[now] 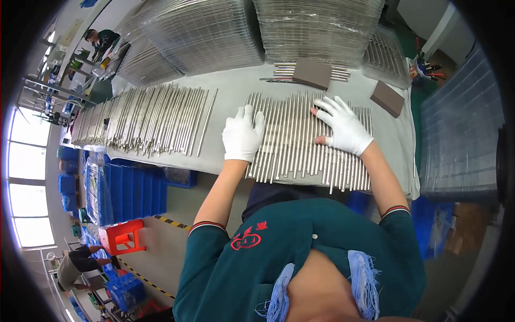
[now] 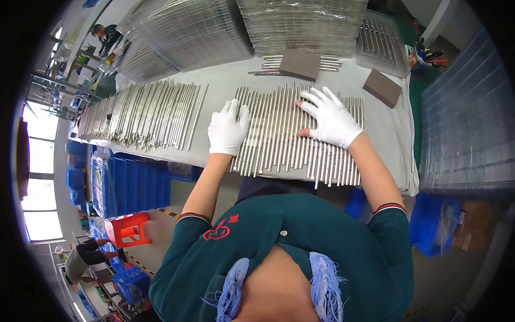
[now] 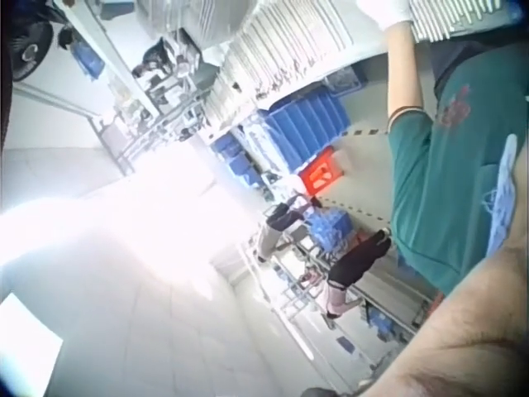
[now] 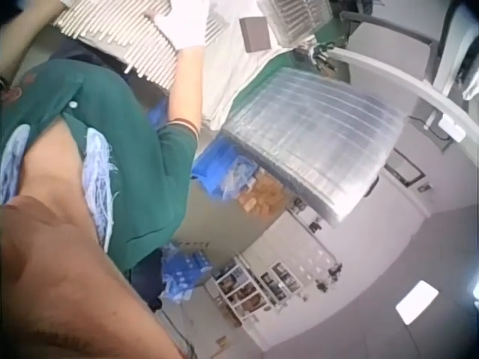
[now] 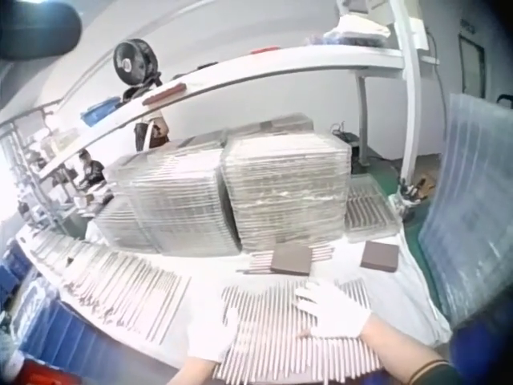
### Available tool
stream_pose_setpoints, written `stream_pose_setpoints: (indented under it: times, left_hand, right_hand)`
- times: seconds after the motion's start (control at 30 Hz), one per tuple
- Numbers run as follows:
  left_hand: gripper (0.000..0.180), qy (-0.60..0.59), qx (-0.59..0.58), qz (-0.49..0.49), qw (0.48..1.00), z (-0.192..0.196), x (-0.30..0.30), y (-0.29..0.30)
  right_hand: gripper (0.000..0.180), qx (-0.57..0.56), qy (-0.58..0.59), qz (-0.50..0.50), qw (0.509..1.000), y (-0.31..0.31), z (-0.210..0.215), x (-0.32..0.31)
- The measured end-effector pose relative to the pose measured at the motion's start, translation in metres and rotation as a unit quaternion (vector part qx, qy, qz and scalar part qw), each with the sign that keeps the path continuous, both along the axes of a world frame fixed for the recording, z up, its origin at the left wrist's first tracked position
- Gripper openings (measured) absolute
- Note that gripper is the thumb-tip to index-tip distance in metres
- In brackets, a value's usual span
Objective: The recorder is sorting, aligning, and organizing thin metal rods on a workbench, likely as part of a manufacturing or packaging process.
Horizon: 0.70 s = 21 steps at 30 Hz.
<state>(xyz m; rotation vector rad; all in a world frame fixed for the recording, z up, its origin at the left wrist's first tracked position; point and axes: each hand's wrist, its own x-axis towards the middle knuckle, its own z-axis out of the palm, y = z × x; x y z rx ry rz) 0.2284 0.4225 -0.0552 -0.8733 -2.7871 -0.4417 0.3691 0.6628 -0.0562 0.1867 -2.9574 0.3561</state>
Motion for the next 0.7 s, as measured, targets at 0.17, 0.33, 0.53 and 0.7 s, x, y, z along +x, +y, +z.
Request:
stream_pose_setpoints:
  times: [0.17,0.33,0.53,0.7]
  left_hand:
    - [0.039,0.028,0.041,0.010,0.999,-0.007,0.003,-0.004]
    - [0.040,-0.011,0.104,-0.035,0.994,-0.013,-0.006,-0.023]
    - [0.040,-0.440,0.497,0.019,0.748,-0.012,-0.023,-0.066]
    - [0.037,-0.468,0.499,-0.015,0.729,-0.014,-0.025,-0.070]
  right_hand:
    - [0.065,-0.081,0.023,-0.056,0.995,0.009,-0.004,-0.011]
    - [0.059,-0.053,0.082,-0.181,0.979,0.034,0.013,-0.060]
    - [0.084,0.004,-0.047,-0.234,0.971,0.037,0.033,-0.086]
    - [0.076,0.134,0.228,-0.134,0.955,0.039,0.038,-0.071]
